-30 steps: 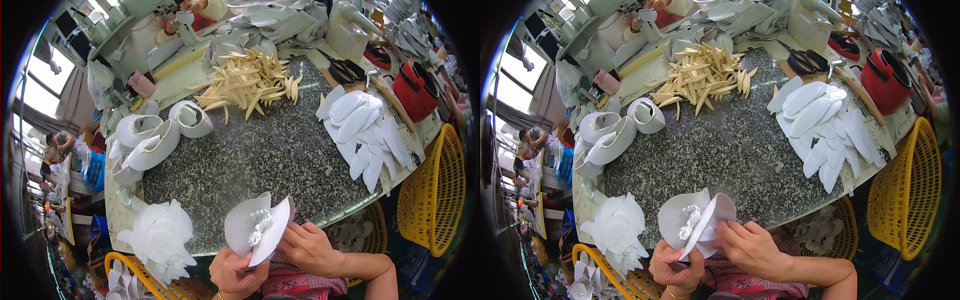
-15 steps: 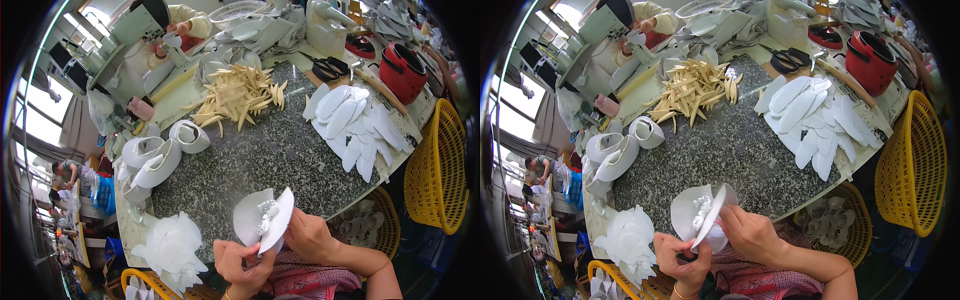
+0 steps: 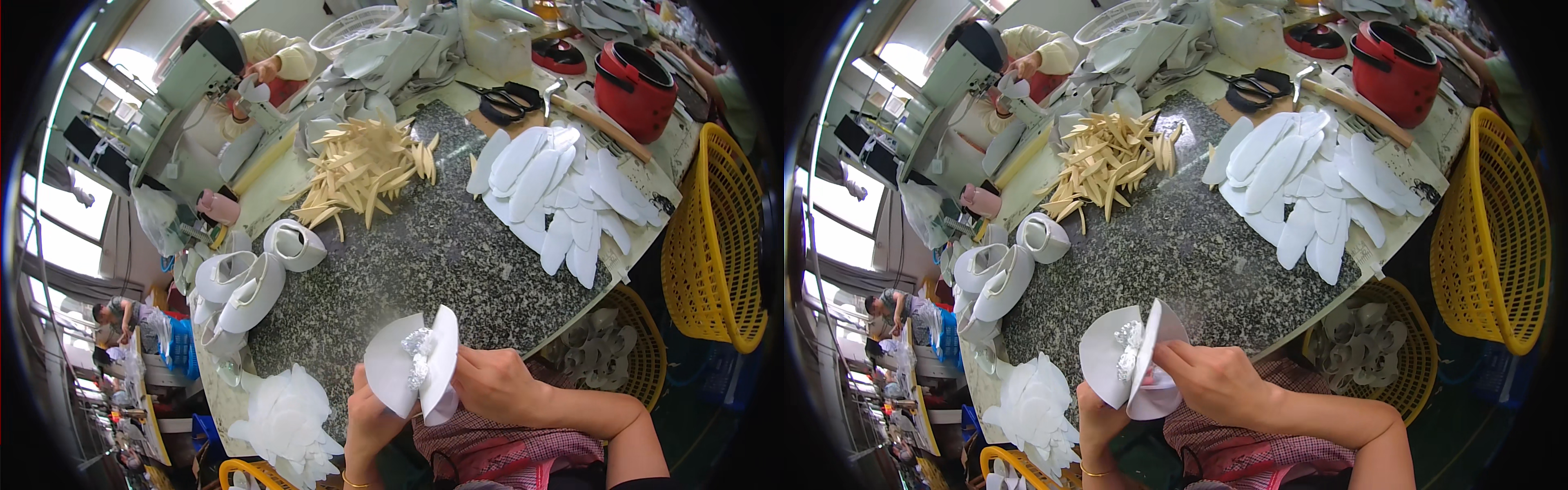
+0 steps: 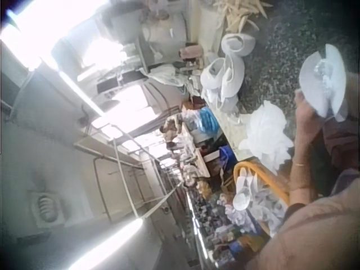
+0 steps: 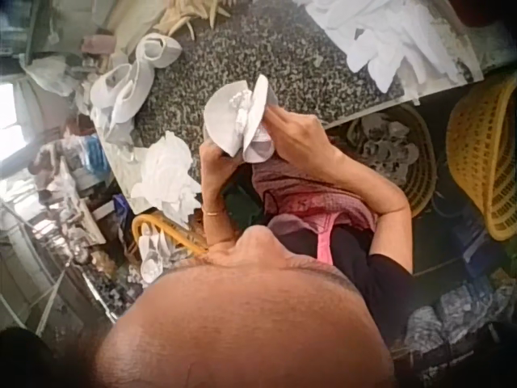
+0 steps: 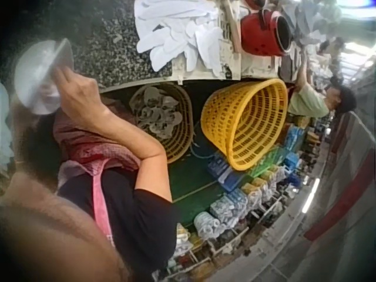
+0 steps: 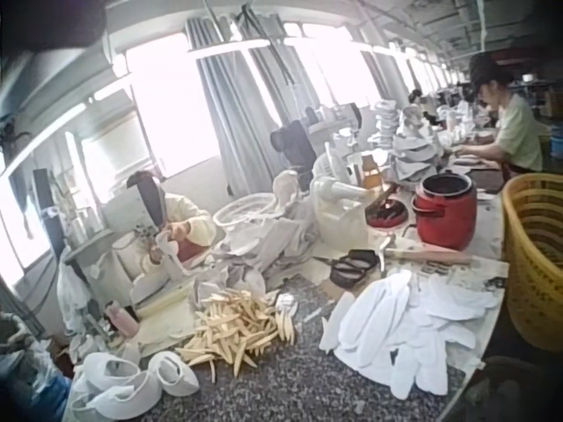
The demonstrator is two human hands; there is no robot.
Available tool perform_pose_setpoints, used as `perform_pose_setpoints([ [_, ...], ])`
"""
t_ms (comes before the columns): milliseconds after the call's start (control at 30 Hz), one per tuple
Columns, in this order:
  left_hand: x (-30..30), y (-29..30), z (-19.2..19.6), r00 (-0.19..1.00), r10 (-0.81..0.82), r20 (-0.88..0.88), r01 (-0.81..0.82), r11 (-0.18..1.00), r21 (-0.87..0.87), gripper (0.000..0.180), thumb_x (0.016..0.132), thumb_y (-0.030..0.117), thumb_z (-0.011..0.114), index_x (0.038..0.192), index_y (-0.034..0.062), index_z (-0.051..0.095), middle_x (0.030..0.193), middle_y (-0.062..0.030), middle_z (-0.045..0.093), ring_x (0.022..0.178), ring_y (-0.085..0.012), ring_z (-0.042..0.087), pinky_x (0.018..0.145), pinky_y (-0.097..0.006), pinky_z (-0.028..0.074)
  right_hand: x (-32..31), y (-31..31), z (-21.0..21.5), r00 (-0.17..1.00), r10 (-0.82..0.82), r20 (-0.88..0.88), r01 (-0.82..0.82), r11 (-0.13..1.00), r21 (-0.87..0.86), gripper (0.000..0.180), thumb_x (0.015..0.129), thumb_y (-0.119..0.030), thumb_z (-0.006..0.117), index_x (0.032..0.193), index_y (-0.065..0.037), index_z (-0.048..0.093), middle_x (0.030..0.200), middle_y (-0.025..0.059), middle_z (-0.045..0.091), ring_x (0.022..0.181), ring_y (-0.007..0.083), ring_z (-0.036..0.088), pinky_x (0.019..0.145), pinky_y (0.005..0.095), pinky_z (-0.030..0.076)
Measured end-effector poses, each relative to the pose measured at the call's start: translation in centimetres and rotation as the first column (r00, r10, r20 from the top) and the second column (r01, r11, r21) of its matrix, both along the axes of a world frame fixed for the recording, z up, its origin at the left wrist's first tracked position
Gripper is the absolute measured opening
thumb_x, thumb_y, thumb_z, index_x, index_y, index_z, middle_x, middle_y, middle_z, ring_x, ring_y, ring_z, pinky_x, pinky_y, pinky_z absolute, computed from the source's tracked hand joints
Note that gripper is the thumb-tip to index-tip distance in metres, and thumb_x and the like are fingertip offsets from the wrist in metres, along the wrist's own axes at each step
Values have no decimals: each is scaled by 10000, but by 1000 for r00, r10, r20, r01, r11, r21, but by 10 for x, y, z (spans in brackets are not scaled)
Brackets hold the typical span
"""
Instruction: Applying adhesive and manually assembling components for white shoes at a factory workstation.
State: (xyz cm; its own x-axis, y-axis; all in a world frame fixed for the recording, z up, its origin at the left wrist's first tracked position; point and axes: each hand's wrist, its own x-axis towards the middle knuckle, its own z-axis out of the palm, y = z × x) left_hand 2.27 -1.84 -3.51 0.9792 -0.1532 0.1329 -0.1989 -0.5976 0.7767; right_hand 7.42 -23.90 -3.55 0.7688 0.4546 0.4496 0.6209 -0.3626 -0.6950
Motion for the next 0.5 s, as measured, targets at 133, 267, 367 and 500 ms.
perform_pose_setpoints([
  [133,3,-6,3,991,-69,115,39,969,243,349,624,-1,806,959,89,762,971,-53,752,909,-249,696,866,-362,510,8,-8,5,983,-8,-183,26,995,100,394,846,-37,612,1232,-40,537,764,134,613,655,317,663,554,410,546],
  [267,5,-10,5,988,-65,140,12,935,354,297,650,-62,731,913,68,776,906,-52,765,911,-239,726,830,-369,566,20,-9,5,984,-16,-178,45,986,161,300,905,-118,637,1167,-35,518,783,147,647,736,350,671,608,427,526],
  [367,11,-20,20,988,-96,122,36,907,420,287,642,-27,752,914,64,758,895,-59,757,1015,-277,698,890,-406,549,23,-2,7,968,61,-243,-9,978,210,302,902,-104,632,1163,-29,499,802,156,655,750,347,673,624,438,526],
  [500,17,-16,19,987,-133,88,106,960,260,269,655,52,795,918,73,743,968,-79,747,1079,-305,662,936,-453,486,26,0,2,957,160,-240,-89,955,282,304,895,-91,643,1158,-51,495,794,142,655,735,337,679,621,427,538],
])
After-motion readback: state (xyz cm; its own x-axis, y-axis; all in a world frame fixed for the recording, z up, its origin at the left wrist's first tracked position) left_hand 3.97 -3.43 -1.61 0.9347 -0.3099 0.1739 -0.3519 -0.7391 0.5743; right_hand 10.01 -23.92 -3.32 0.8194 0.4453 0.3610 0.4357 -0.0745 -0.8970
